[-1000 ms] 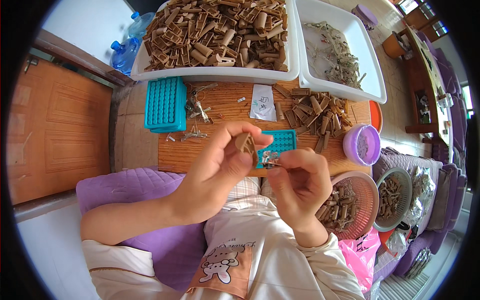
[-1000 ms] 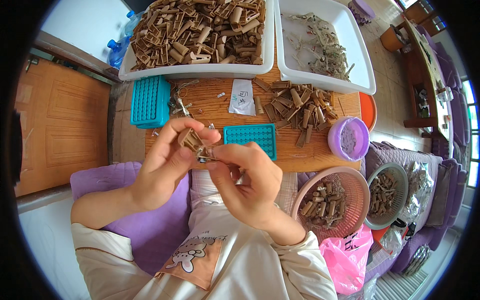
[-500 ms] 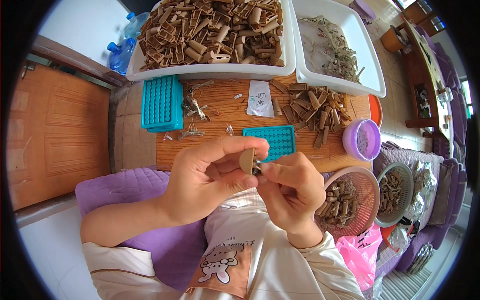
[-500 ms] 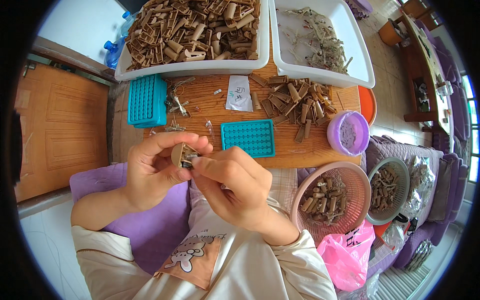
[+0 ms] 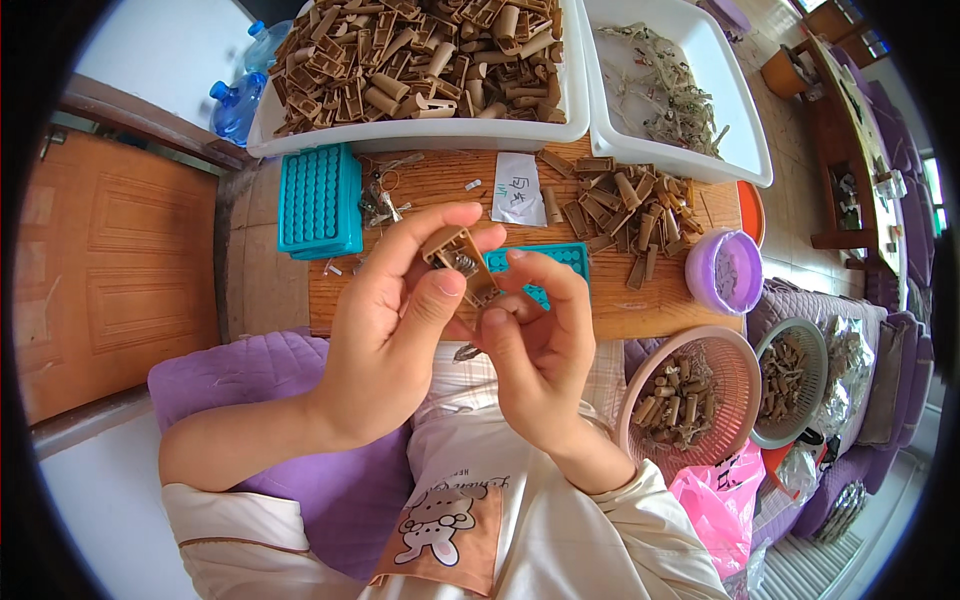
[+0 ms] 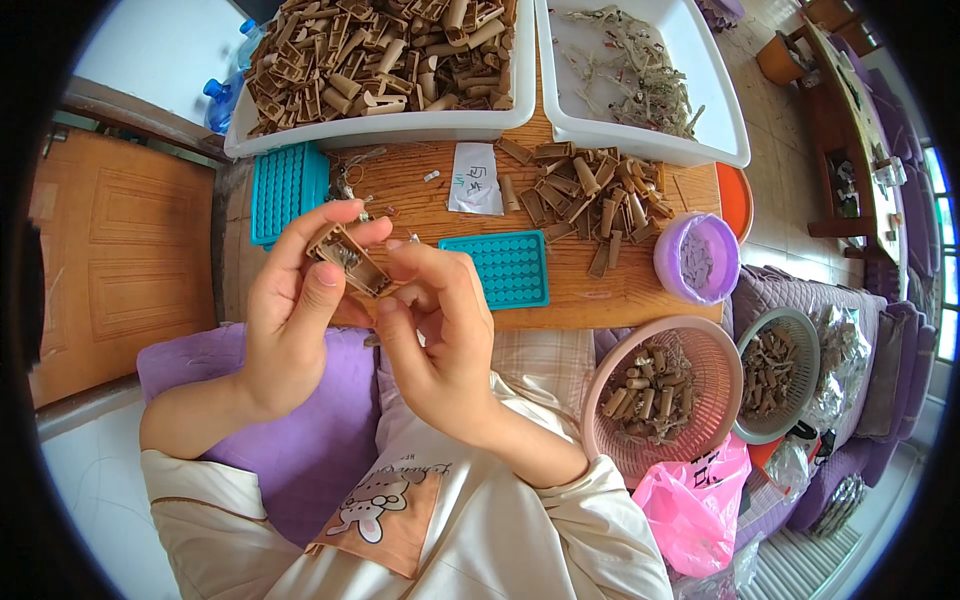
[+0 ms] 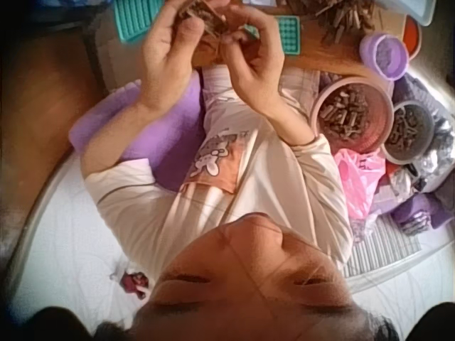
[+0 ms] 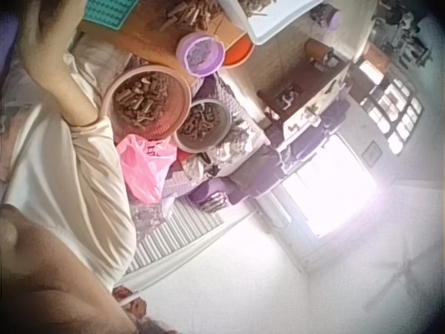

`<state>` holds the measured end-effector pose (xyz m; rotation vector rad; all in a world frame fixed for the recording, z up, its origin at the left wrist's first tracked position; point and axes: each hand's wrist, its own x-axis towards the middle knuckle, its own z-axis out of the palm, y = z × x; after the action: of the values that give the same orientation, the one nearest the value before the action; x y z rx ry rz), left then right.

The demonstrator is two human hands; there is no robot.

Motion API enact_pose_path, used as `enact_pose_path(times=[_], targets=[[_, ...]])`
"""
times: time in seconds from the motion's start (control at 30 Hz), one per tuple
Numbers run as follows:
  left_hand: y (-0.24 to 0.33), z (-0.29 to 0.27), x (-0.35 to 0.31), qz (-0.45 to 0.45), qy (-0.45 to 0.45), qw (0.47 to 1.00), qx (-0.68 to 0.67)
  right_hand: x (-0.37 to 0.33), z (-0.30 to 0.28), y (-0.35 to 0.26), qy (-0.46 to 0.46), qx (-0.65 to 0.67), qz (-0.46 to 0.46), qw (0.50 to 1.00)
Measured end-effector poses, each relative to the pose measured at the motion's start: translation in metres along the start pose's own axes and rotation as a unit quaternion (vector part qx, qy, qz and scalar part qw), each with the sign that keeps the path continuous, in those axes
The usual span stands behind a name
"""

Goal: The person assembles electronic components into cardboard tubes by hand.

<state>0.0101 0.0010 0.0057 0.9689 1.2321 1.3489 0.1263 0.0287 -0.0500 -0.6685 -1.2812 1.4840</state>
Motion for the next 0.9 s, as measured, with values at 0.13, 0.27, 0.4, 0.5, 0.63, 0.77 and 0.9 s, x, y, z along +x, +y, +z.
enact_pose_path(times=[0.13,0.27,0.4,0.5,0.63,0.77,0.9], targets=[[-0.005,-0.006,0.000,0.017,0.010,0.999,0.025,0.002,0.007,0.004,0.032,0.028,-0.013,0.999],[-0.002,-0.004,0.002,0.019,0.009,0.998,0.051,0.002,0.004,0.004,0.029,-0.054,-0.087,0.994],[-0.004,-0.004,0.001,0.012,0.018,0.997,0.077,0.000,0.003,0.001,0.010,-0.044,-0.027,0.999],[-0.002,-0.004,0.002,-0.001,0.024,0.999,0.042,0.003,0.008,0.000,-0.011,0.111,0.067,0.991],[-0.001,-0.004,0.003,0.008,0.016,1.000,0.000,0.009,0.004,-0.002,-0.089,0.173,0.108,0.975],[-0.005,-0.007,0.007,-0.077,0.007,0.974,-0.213,0.015,-0.004,-0.002,-0.103,0.162,0.108,0.975],[-0.003,-0.008,0.006,-0.127,-0.033,0.938,-0.321,0.025,-0.015,-0.007,-0.164,0.143,0.142,0.966]])
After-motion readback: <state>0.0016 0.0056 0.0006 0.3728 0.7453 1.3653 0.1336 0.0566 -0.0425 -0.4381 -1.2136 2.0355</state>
